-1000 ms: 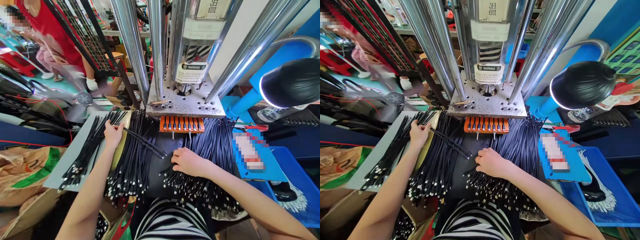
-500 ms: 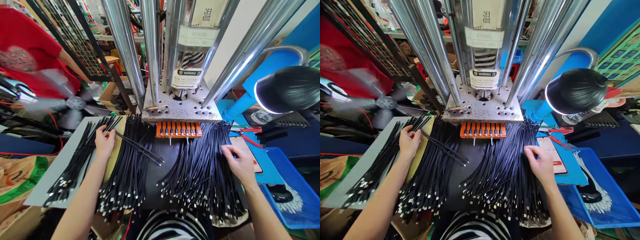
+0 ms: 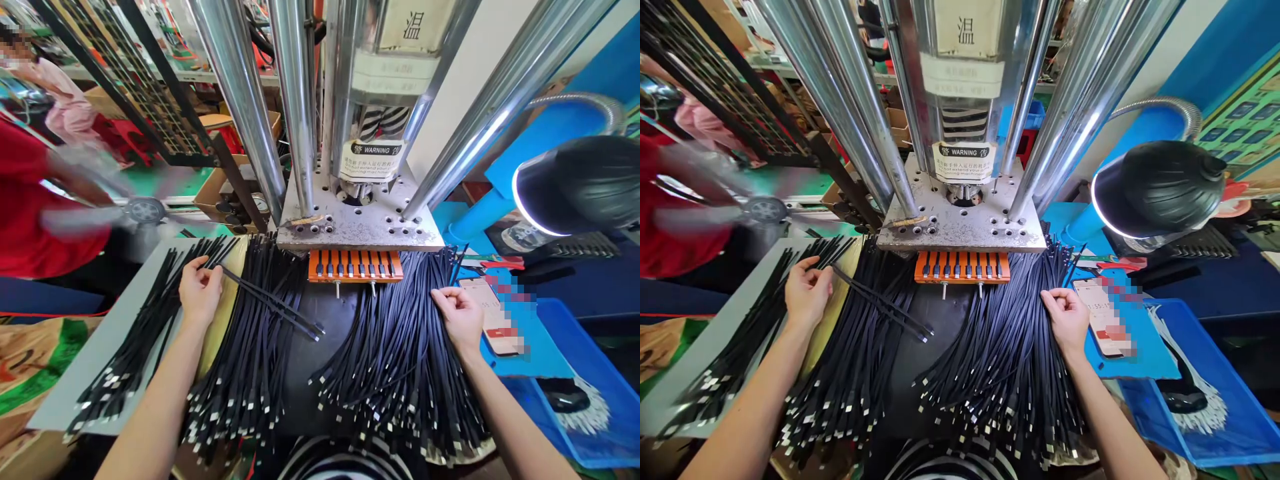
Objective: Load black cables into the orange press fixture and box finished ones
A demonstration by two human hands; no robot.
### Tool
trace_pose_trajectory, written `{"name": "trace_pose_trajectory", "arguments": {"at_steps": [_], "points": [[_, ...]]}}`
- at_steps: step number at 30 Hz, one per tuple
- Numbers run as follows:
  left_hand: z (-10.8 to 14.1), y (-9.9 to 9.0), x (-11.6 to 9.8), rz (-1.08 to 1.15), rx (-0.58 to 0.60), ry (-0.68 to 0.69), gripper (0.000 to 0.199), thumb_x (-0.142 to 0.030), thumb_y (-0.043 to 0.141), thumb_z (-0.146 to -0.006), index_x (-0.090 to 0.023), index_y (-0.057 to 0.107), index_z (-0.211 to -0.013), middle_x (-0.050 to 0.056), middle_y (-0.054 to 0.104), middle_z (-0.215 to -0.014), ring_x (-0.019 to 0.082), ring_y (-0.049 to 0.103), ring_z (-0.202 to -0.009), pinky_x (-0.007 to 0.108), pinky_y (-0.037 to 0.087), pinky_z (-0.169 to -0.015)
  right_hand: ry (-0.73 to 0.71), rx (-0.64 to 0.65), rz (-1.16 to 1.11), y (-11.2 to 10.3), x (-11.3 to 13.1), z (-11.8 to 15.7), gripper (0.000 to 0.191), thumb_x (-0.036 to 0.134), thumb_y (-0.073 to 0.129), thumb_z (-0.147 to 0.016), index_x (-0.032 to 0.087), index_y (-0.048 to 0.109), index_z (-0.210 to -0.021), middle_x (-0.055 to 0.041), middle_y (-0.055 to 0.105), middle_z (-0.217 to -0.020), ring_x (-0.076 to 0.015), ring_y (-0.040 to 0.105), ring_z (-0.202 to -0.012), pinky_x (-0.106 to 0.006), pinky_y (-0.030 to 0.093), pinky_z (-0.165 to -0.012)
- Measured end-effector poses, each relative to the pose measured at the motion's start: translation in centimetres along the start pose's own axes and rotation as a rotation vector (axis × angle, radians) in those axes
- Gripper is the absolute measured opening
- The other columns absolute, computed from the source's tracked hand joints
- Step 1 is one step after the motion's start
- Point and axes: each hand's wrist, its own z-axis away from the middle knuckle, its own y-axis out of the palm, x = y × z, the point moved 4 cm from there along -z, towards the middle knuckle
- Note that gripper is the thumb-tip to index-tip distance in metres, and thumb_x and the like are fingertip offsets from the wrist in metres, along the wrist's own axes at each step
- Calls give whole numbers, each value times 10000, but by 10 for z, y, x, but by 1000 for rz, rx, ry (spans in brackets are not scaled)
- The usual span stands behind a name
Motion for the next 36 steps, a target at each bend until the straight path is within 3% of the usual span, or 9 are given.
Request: {"name": "trace_pose_trajectory", "arguments": {"at_steps": [8, 16, 21, 23, 26, 28, 30, 32, 36], "points": [[1, -1, -6, -87, -9, 18, 298, -336, 615, -833, -234, 518, -1096, -94, 490, -561, 93, 432, -468, 258, 323, -504, 53, -95, -78, -16, -12, -2, 325, 458, 721, -698, 148, 662, -777, 15, 544, -598, -111, 426, -527, -251, 348, -507], [-1, -2, -3, -159, -54, 56, 348, -302, 599, -776, -173, 565, -1097, -62, 497, -557, 112, 452, -484, 254, 350, -502, 91, -103, -96, -23, -16, -7, 308, 429, 738, -679, 142, 671, -770, 5, 564, -599, -120, 455, -538, -267, 378, -524], [-2, -5, -11, -172, -32, 91, 322, -369, 568, -794, -165, 573, -1043, -54, 477, -584, 110, 443, -499, 245, 358, -503, -95, -63, 51, -32, 2, -1, 250, 407, 693, -782, 159, 668, -788, 31, 501, -548, -113, 420, -506, -258, 332, -493], [-5, -1, -23, -196, 37, 133, 319, -383, 544, -795, -155, 580, -1016, -52, 471, -592, 106, 425, -490, 241, 351, -489, -276, 91, 186, -30, 30, 1, 218, 390, 657, -831, 176, 671, -791, 35, 486, -548, -113, 421, -503, -260, 340, -495], [-1, 22, -51, -249, 253, 211, 340, -420, 561, -783, -156, 620, -990, -25, 567, -652, 119, 500, -539, 248, 423, -537, -529, 451, 305, -13, 74, 0, 190, 375, 606, -888, 203, 686, -873, 20, 526, -612, -124, 472, -547, -256, 376, -518], [12, 50, -75, -309, 458, 309, 359, -444, 549, -809, -158, 636, -1008, 18, 665, -776, 152, 602, -662, 279, 502, -656, -611, 581, 306, 2, 92, -8, 198, 378, 574, -914, 212, 683, -920, 3, 561, -665, -136, 515, -591, -258, 406, -542], [29, 84, -100, -375, 634, 474, 367, -418, 462, -884, -155, 627, -1079, 70, 707, -959, 195, 653, -876, 328, 522, -829, -662, 606, 271, 22, 98, -23, 224, 395, 554, -923, 212, 680, -948, -28, 619, -753, -160, 575, -669, -277, 459, -609], [40, 117, -121, -431, 673, 601, 396, -409, 430, -913, -154, 599, -1165, 113, 642, -1236, 236, 588, -1156, 365, 456, -1011, -711, 577, 256, 47, 97, -42, 273, 434, 550, -912, 208, 680, -992, -75, 676, -909, -213, 634, -825, -338, 507, -746], [40, 169, -140, -601, 693, 456, 620, -584, 427, -907, -137, 491, -1332, 151, 563, -1368, 288, 522, -1277, 399, 400, -1088, -780, 485, 278, 99, 99, -83, 386, 535, 523, -870, 208, 678, -1005, -120, 694, -1057, -317, 611, -1074, -497, 451, -977]]}}
